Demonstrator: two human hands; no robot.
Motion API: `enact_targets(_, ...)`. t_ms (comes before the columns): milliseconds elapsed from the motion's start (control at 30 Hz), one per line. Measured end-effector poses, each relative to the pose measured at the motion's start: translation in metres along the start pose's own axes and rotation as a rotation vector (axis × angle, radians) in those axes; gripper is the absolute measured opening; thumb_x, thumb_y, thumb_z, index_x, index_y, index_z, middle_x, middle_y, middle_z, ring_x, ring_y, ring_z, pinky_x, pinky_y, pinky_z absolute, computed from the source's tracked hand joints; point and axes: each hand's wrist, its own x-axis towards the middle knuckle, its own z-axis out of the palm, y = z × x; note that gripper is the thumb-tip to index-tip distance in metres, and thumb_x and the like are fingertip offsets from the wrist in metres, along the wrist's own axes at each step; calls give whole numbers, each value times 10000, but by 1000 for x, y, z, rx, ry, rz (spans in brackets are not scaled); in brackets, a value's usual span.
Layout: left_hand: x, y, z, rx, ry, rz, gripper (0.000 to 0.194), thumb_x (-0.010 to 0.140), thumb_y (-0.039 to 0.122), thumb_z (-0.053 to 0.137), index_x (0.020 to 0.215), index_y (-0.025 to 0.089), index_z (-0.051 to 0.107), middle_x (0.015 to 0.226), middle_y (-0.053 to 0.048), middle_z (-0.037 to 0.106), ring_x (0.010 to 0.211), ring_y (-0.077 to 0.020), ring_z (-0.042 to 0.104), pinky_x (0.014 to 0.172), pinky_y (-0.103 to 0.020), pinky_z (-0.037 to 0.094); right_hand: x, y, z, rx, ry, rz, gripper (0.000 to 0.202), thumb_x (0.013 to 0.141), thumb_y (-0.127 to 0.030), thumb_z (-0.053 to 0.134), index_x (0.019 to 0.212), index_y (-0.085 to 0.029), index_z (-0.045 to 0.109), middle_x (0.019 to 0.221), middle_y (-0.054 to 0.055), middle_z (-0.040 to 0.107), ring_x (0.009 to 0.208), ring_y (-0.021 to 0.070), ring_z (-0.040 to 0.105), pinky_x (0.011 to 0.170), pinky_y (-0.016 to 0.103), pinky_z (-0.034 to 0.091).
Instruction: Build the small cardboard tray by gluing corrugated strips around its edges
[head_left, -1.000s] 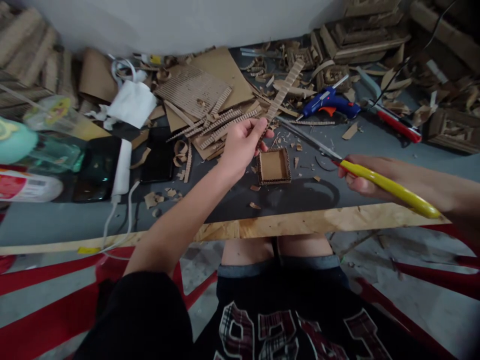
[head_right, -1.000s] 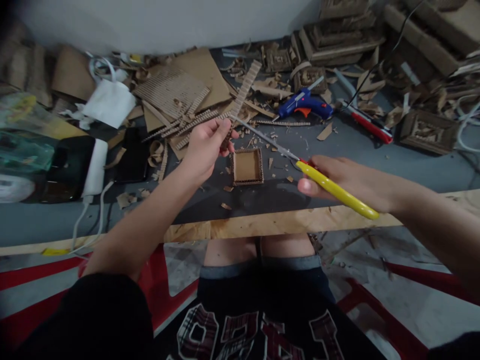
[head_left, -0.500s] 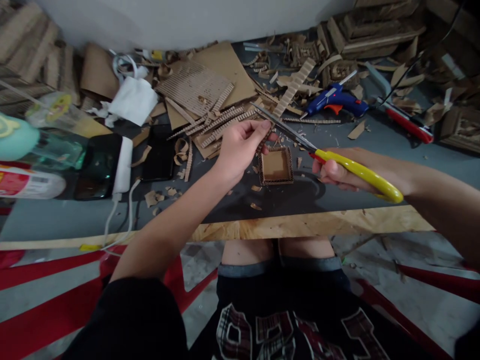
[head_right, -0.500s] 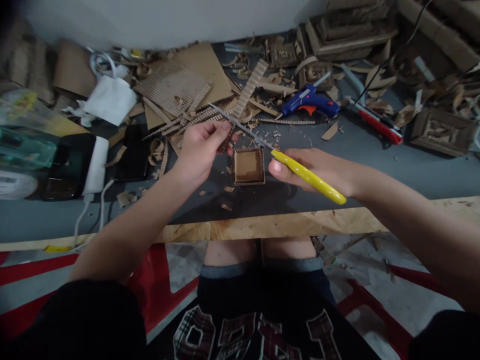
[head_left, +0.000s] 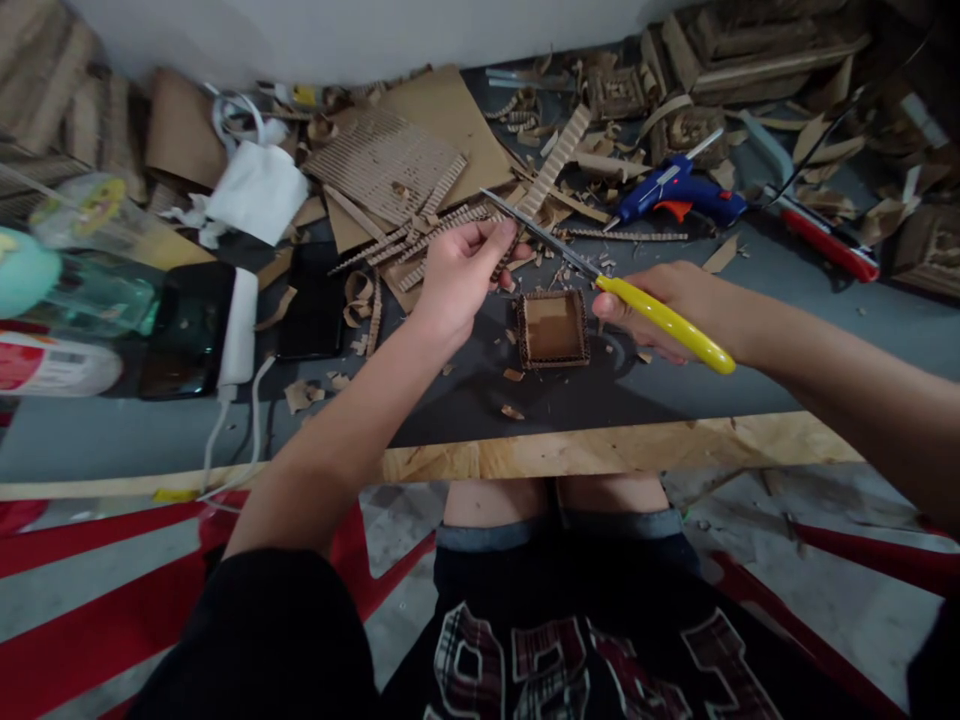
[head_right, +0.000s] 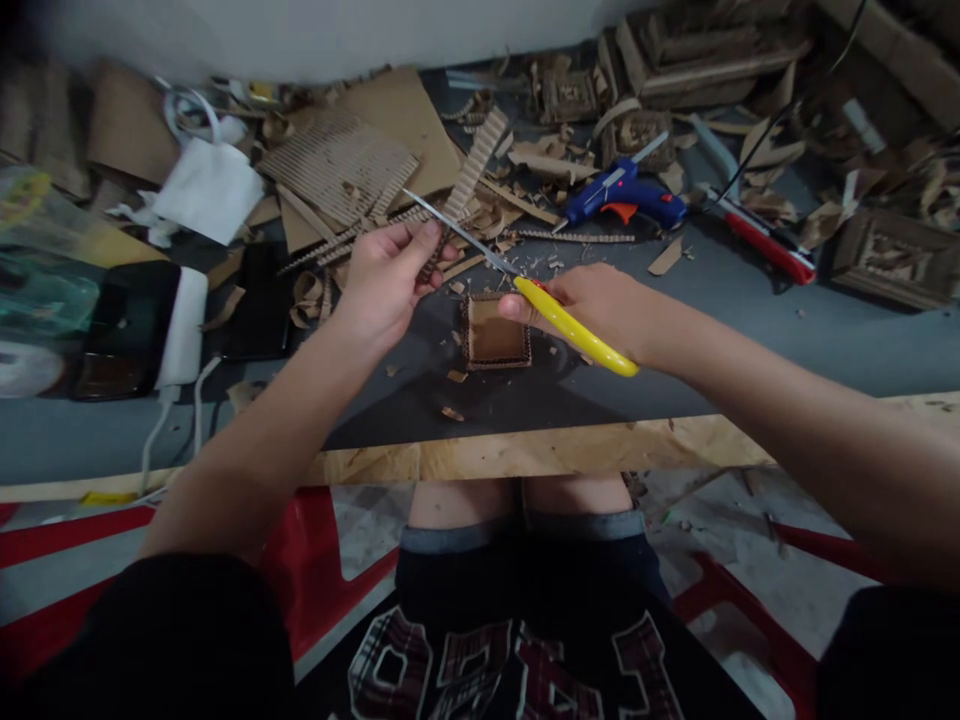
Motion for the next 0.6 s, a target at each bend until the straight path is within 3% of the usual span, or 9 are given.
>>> enact_targets(100,-2,-5,2,-33,3,-22,539,979,695,445,1088,214,663,950,-56,747,703,-112,689,647,-255,572,2,7,5,116,-20,138,749,804,-953,349,644,-233,478,470,-19,500,388,130,488,471,298,406)
enact_targets(167,-5,-7,4,-45,3,-14,480,1004,637,455,1123,219,659,979,-57,761,714,-103,689,644,-235,569,1,14,5,101,5,125,739,827,-934,339,678,-231,510,500,-10,508,412,129,481,492,303,404)
enact_targets(267,-8,-11,5,-27,-18,52,425,1029,562,466,1205,221,649,1069,-73,771,817,-111,716,706,-232,591,-7,30,1,-187,118,65,794,797,-964,309,730,-224,588,559,31,533,509,164,489,547,318,346)
enact_targets(333,-9,-11,5,-10,-36,104,391,1029,514,501,1241,223,652,1114,-77,772,892,-122,730,763,-244,607,-17,44,-3,-418,191,139,848,776,-977,309,822,-210,669,636,85,586,596,213,510,582,345,315)
enact_targets(467,-10,-3,3,3,-15,182,279,977,387,634,1194,229,713,1143,-64,778,1014,-169,748,882,-309,631,-44,75,-9,-632,207,416,830,814,-910,406,1164,-227,721,921,174,716,732,293,578,598,380,323)
enact_targets(600,-9,5,8,-8,-9,181,191,863,246,752,1045,192,768,1117,-62,792,1024,-195,757,926,-344,641,-64,80,-16,-721,218,468,657,912,-714,513,1270,-196,703,1279,197,692,968,355,636,654,414,381)
